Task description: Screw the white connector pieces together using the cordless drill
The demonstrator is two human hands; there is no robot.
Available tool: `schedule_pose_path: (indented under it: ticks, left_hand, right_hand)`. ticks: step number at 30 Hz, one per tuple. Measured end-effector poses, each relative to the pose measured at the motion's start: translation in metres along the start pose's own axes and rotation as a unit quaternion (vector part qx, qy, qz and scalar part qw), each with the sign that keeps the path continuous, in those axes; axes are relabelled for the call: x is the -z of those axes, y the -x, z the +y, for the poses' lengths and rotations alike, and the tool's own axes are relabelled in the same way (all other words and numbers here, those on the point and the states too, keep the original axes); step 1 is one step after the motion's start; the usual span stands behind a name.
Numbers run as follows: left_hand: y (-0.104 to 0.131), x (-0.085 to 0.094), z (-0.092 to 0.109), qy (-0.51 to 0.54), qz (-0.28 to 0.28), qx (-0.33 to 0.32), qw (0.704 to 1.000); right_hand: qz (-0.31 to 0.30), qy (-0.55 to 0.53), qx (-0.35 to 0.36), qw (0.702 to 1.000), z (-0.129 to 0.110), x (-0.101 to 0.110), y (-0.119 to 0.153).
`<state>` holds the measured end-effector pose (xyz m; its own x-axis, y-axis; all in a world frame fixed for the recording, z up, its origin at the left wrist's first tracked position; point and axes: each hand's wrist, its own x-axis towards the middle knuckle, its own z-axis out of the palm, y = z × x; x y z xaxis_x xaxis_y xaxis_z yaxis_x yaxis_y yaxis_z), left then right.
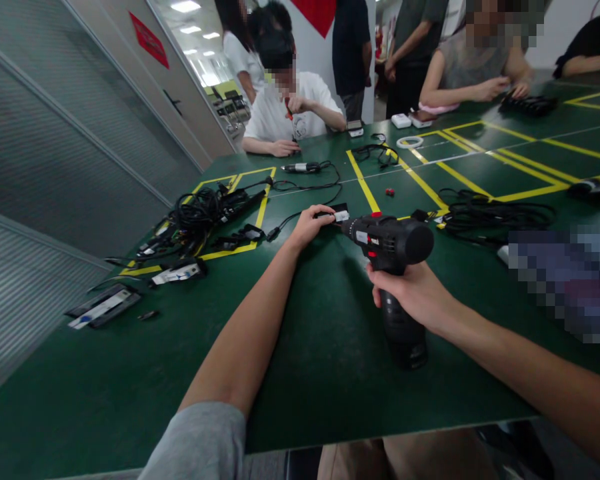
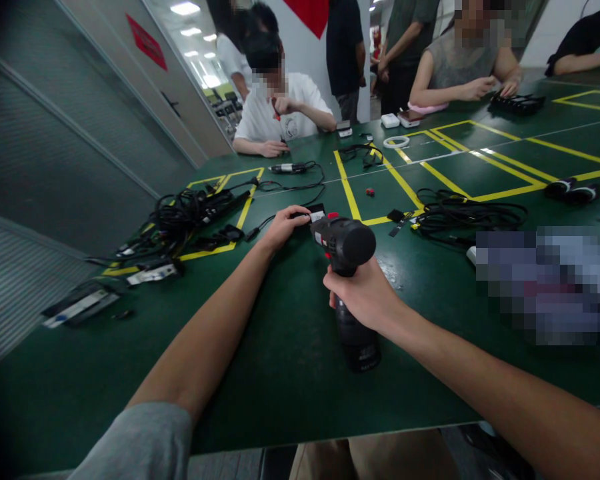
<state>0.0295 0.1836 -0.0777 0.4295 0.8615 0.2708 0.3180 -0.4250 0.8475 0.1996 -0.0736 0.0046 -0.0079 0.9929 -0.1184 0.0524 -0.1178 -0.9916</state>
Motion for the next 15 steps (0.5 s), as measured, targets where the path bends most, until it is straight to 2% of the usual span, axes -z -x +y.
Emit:
schedule_pose_path:
  ticks: [15]
  left_hand:
    - [0.0007,-0.0001,-0.0002,0.007,0.005,0.001,1.0]
  right_hand:
    - [-0.004,-0.004,-0.002,1.0,0.0021,0.001,-0.0012]
